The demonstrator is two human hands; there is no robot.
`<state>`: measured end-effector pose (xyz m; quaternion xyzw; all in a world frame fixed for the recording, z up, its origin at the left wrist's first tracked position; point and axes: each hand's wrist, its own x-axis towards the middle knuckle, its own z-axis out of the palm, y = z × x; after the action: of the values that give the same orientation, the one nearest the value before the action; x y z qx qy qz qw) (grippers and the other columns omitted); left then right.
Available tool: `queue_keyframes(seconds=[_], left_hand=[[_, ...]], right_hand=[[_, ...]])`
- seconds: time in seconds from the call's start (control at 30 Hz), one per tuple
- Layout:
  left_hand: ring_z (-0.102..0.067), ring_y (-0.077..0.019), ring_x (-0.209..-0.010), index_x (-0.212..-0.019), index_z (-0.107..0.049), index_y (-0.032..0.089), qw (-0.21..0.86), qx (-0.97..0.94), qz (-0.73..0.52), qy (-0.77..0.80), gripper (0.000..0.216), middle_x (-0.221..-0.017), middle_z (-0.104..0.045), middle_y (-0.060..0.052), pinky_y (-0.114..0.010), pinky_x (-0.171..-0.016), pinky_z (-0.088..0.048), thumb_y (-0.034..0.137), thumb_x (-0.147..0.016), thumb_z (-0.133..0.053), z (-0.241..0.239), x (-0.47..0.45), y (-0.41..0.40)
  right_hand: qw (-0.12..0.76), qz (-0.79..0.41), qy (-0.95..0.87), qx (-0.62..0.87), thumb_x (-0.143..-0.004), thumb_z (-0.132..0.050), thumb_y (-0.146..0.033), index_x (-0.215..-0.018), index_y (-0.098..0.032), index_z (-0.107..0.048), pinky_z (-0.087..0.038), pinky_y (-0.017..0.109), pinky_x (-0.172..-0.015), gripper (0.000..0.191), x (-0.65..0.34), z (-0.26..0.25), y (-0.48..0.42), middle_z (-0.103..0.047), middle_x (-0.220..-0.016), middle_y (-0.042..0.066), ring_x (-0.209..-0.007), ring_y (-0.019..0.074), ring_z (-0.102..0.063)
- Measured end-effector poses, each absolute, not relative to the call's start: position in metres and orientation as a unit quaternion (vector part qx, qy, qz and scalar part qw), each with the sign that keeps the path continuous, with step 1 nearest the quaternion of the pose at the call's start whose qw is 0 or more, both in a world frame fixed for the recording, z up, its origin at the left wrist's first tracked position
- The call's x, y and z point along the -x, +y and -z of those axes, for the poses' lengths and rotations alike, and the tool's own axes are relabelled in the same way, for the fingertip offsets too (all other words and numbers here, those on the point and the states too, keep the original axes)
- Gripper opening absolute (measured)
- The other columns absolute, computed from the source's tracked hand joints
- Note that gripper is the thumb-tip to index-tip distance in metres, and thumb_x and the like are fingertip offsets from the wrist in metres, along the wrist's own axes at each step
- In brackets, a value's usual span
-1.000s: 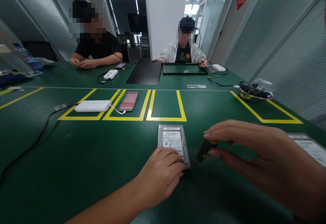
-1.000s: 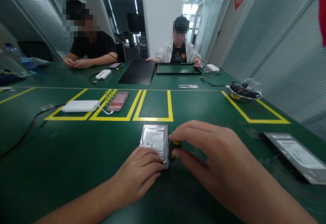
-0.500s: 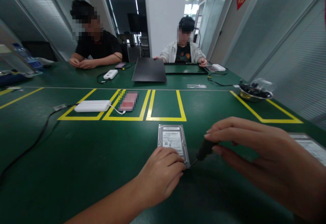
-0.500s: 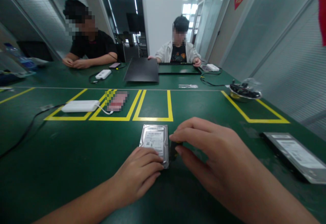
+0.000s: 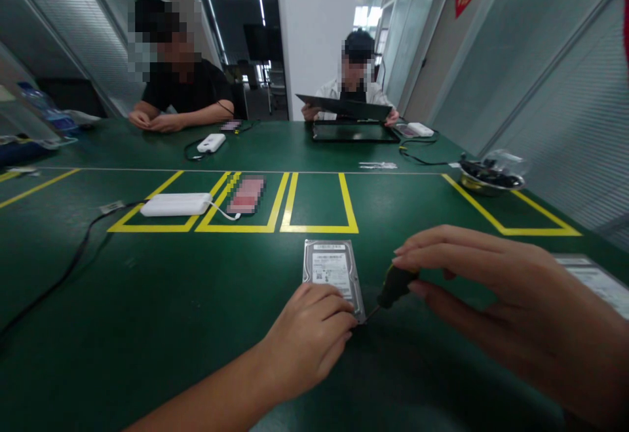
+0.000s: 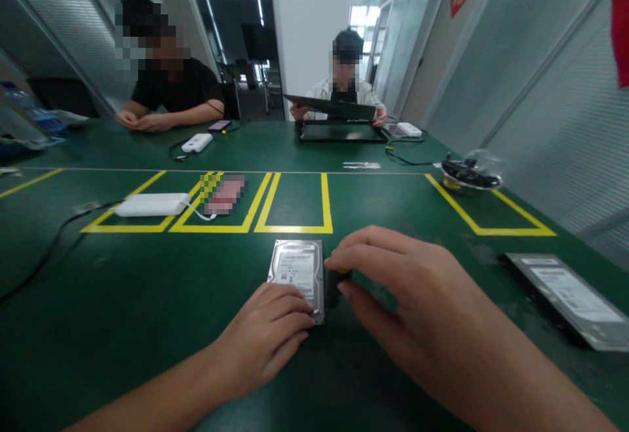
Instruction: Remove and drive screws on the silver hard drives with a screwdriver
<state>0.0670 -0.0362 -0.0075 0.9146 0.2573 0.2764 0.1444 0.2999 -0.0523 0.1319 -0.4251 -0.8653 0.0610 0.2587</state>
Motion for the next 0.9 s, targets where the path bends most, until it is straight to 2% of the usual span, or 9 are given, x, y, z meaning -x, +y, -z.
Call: queue_keyframes(seconds=[0.17,0.43,0.7,0.9], left_hand=[[-0.057,-0.0224,-0.107,-0.106,-0.064,0.019,0.146,-0.914,-0.278,0.257,0.018,-0.109,-0.069,-0.004,-0.041,-0.095,-0.041,0.013,-0.092,-0.055,0.006,-0.067,-0.036],[-0.057,-0.0229,-0.104,-0.105,-0.065,0.020,0.147,-0.912,-0.264,0.277,0.016,-0.105,-0.069,-0.004,-0.041,-0.091,-0.040,0.017,-0.093,-0.056,0.004,-0.070,-0.038],[-0.056,-0.0230,-0.094,-0.091,-0.066,0.021,0.151,-0.891,-0.251,0.347,0.005,-0.092,-0.067,-0.002,-0.042,-0.086,-0.035,0.022,-0.092,-0.061,0.000,-0.082,-0.038],[-0.054,-0.0239,-0.095,-0.088,-0.066,0.023,0.168,-0.877,-0.246,0.377,0.003,-0.089,-0.067,-0.001,-0.043,-0.086,-0.033,0.021,-0.088,-0.065,-0.007,-0.091,-0.038]], right_hand=[[0.253,-0.075,-0.868,0.421,-0.090,-0.055,-0.021,-0.098,-0.025,-0.065,-0.054,0.020,-0.072,0.014,-0.298,-0.135,-0.051,-0.065,-0.100,-0.003,-0.085,0.0112,-0.063],[0.254,-0.054,-0.874,0.411,-0.088,-0.051,-0.014,-0.105,-0.023,-0.067,-0.055,0.017,-0.078,0.024,-0.297,-0.138,-0.052,-0.067,-0.105,-0.002,-0.089,0.0100,-0.065],[0.252,-0.057,-0.877,0.405,-0.088,-0.048,-0.010,-0.107,-0.025,-0.068,-0.054,0.017,-0.079,0.031,-0.299,-0.138,-0.052,-0.066,-0.108,-0.002,-0.090,0.0095,-0.065],[0.241,-0.066,-0.871,0.423,-0.089,-0.055,-0.017,-0.101,-0.024,-0.067,-0.050,0.020,-0.066,0.019,-0.297,-0.136,-0.054,-0.063,-0.097,0.000,-0.079,0.0112,-0.061]])
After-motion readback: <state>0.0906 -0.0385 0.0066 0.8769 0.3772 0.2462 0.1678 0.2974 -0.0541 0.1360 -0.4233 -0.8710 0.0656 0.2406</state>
